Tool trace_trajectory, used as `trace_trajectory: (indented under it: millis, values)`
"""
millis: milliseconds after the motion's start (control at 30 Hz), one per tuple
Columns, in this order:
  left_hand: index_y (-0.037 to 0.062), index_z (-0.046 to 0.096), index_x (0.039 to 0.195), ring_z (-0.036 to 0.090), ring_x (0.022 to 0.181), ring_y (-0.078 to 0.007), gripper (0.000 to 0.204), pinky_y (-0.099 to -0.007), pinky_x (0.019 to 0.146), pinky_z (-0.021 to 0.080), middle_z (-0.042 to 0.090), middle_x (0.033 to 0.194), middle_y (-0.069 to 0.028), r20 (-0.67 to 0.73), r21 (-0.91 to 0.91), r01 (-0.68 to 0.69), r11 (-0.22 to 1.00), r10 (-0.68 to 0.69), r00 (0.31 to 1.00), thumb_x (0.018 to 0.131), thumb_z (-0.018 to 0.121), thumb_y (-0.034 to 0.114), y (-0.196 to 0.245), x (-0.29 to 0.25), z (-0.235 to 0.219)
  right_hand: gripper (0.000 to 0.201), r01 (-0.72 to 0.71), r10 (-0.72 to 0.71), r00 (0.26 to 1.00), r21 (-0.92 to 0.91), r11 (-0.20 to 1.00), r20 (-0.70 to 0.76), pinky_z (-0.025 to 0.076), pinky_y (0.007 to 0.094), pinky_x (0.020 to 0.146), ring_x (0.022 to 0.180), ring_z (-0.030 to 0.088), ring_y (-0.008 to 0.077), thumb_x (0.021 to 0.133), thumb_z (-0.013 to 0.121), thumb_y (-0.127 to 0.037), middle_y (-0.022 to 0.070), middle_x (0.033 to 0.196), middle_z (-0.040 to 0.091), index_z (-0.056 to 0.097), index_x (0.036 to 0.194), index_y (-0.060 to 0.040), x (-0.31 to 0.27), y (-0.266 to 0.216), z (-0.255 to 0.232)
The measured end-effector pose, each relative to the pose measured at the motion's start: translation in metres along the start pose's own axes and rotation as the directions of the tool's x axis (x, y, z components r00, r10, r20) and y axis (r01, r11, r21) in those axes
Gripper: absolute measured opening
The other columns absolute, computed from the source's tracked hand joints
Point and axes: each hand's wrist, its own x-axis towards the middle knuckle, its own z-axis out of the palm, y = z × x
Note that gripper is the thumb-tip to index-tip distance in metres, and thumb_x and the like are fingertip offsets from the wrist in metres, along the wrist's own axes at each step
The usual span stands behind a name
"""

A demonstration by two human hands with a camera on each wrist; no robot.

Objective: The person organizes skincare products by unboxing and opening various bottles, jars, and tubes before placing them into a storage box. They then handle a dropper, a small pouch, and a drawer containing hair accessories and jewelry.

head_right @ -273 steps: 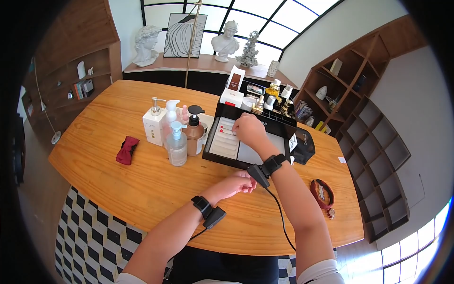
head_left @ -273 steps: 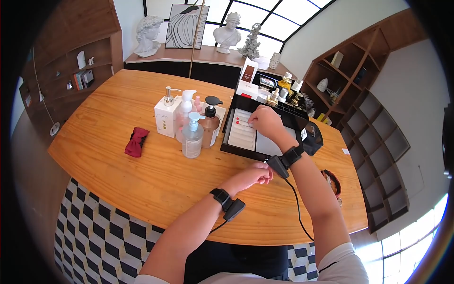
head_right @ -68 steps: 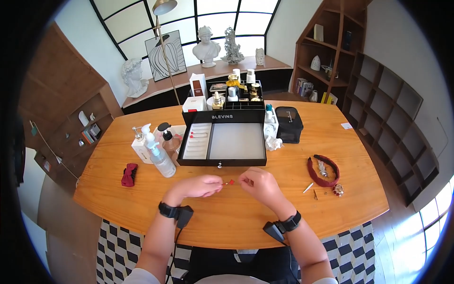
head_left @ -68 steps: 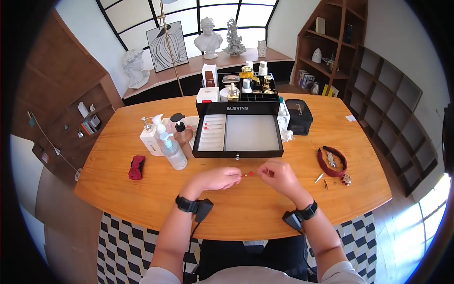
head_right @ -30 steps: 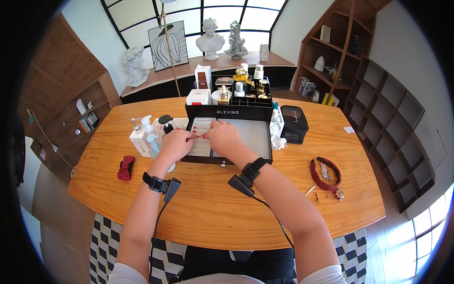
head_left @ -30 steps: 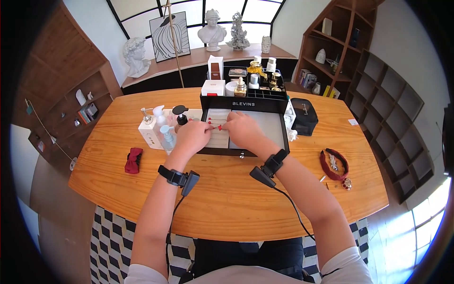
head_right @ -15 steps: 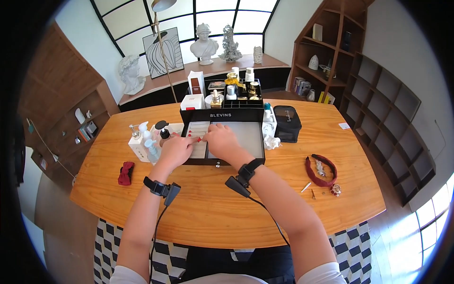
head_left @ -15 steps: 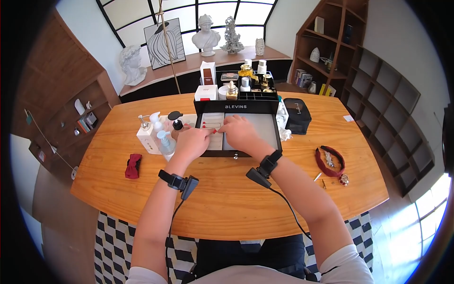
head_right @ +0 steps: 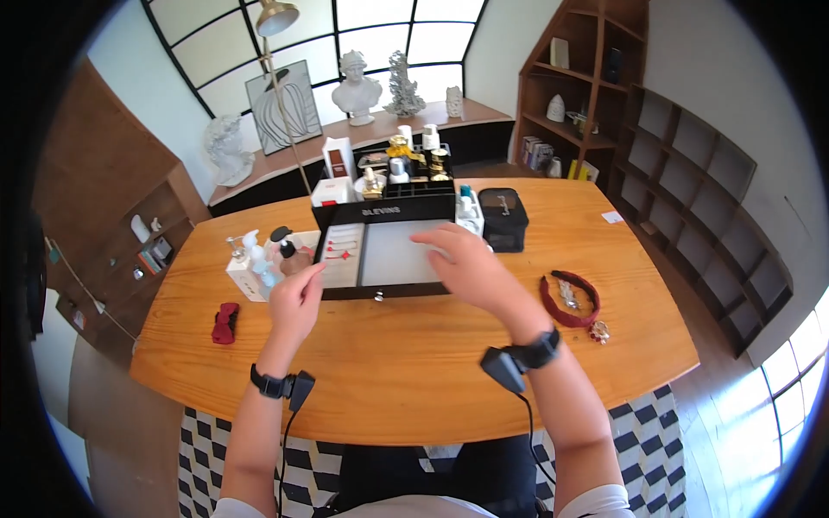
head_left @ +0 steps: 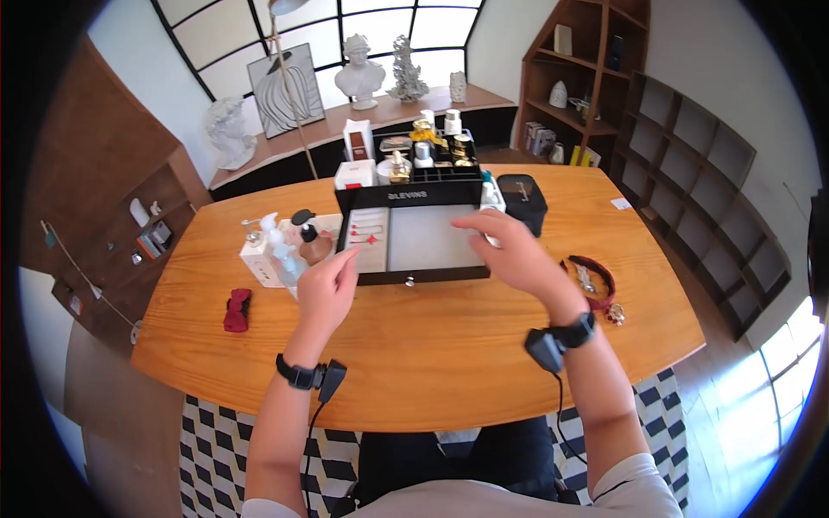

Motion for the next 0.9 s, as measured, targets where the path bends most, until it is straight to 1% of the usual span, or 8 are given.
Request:
trace_trajectory:
  millis: [100,200,300,433,533,733,833,900]
  values:
    - [0.0019,0.073,0.097,0.049,0.052,-0.0155,0.013,-0.0293,0.051,0.037,0.055,0.062,-0.0073,-0.05,-0.184,0.051,0.982,-0.061,0.997,0.094,0.061,0.005,0.005,-0.04,0.01,0.029,-0.264,0.262,0.965,0.117,0.957,0.027,0.051,0.0308,0.083,0.093,0.065,0.0178,0.094,0.064,-0.01,0.0108,0.102,0.072,0.069,0.122,-0.0044,-0.059,0.026,-0.051]
    - [-0.0003,0.07,0.091,0.044,0.052,-0.0101,0.012,-0.0267,0.05,0.032,0.051,0.061,-0.004,-0.023,-0.268,0.122,0.956,-0.133,0.991,0.095,0.06,0.005,-0.011,-0.074,0.025,0.028,-0.514,0.518,0.855,-0.096,0.852,0.016,0.051,0.0318,0.078,0.085,0.065,0.0201,0.092,0.066,-0.013,0.0116,0.094,0.072,0.071,0.119,-0.0053,-0.114,0.059,-0.086]
    - [-0.0004,0.069,0.089,0.039,0.053,-0.0063,0.015,-0.0253,0.05,0.029,0.05,0.061,0.0001,-0.04,-0.37,0.208,0.906,-0.239,0.97,0.097,0.058,0.005,-0.028,-0.086,0.035,0.027,-0.503,0.512,0.858,-0.267,0.822,-0.038,0.052,0.0343,0.074,0.08,0.066,0.0232,0.089,0.066,-0.01,0.0128,0.089,0.071,0.073,0.115,-0.0059,-0.168,0.097,-0.091]
    - [0.0,0.067,0.087,0.034,0.057,-0.0029,0.017,-0.0234,0.051,0.027,0.049,0.066,0.0055,-0.063,-0.47,0.248,0.847,-0.313,0.948,0.1,0.056,0.005,-0.033,-0.09,0.039,0.031,-0.553,0.606,0.795,-0.409,0.725,-0.001,0.052,0.0338,0.072,0.08,0.067,0.0241,0.083,0.063,-0.002,0.0117,0.089,0.07,0.073,0.112,-0.0077,-0.19,0.099,-0.074]
    - [0.0001,0.067,0.087,0.035,0.058,-0.0026,0.017,-0.0232,0.051,0.027,0.048,0.066,0.0059,-0.041,-0.479,0.273,0.834,-0.332,0.943,0.1,0.057,0.006,-0.036,-0.093,0.043,0.025,-0.378,0.422,0.907,-0.471,0.797,-0.014,0.052,0.0372,0.074,0.084,0.067,0.0276,0.084,0.065,-0.004,0.0114,0.091,0.07,0.073,0.107,-0.0071,-0.194,0.12,-0.062]
    - [0.0003,0.067,0.087,0.037,0.057,-0.004,0.016,-0.0238,0.052,0.029,0.047,0.065,0.0035,-0.004,-0.434,0.285,0.854,-0.319,0.948,0.099,0.058,0.005,-0.035,-0.093,0.039,0.007,-0.277,0.364,0.931,-0.571,0.773,0.041,0.052,0.0441,0.076,0.089,0.065,0.0331,0.081,0.071,-0.008,0.0126,0.085,0.062,0.066,0.086,-0.0074,-0.181,0.138,-0.044]
    - [0.0001,0.068,0.087,0.041,0.056,-0.0059,0.014,-0.0251,0.052,0.032,0.049,0.064,0.0002,-0.014,-0.436,0.269,0.859,-0.305,0.952,0.097,0.059,0.004,-0.034,-0.093,0.041,0.01,-0.125,0.176,0.984,-0.653,0.747,0.013,0.051,0.0449,0.075,0.088,0.064,0.0341,0.082,0.071,-0.008,0.0143,0.082,0.059,0.064,0.09,-0.0068,-0.171,0.137,-0.028]
    - [0.0,0.068,0.086,0.042,0.055,-0.0065,0.013,-0.0251,0.051,0.032,0.049,0.062,-0.0001,0.018,-0.422,0.253,0.87,-0.271,0.962,0.096,0.06,0.005,-0.03,-0.092,0.038,0.011,-0.09,0.127,0.991,-0.551,0.829,0.029,0.051,0.0447,0.076,0.089,0.064,0.0355,0.085,0.071,-0.008,0.0146,0.087,0.061,0.064,0.092,-0.0041,-0.152,0.115,-0.012]
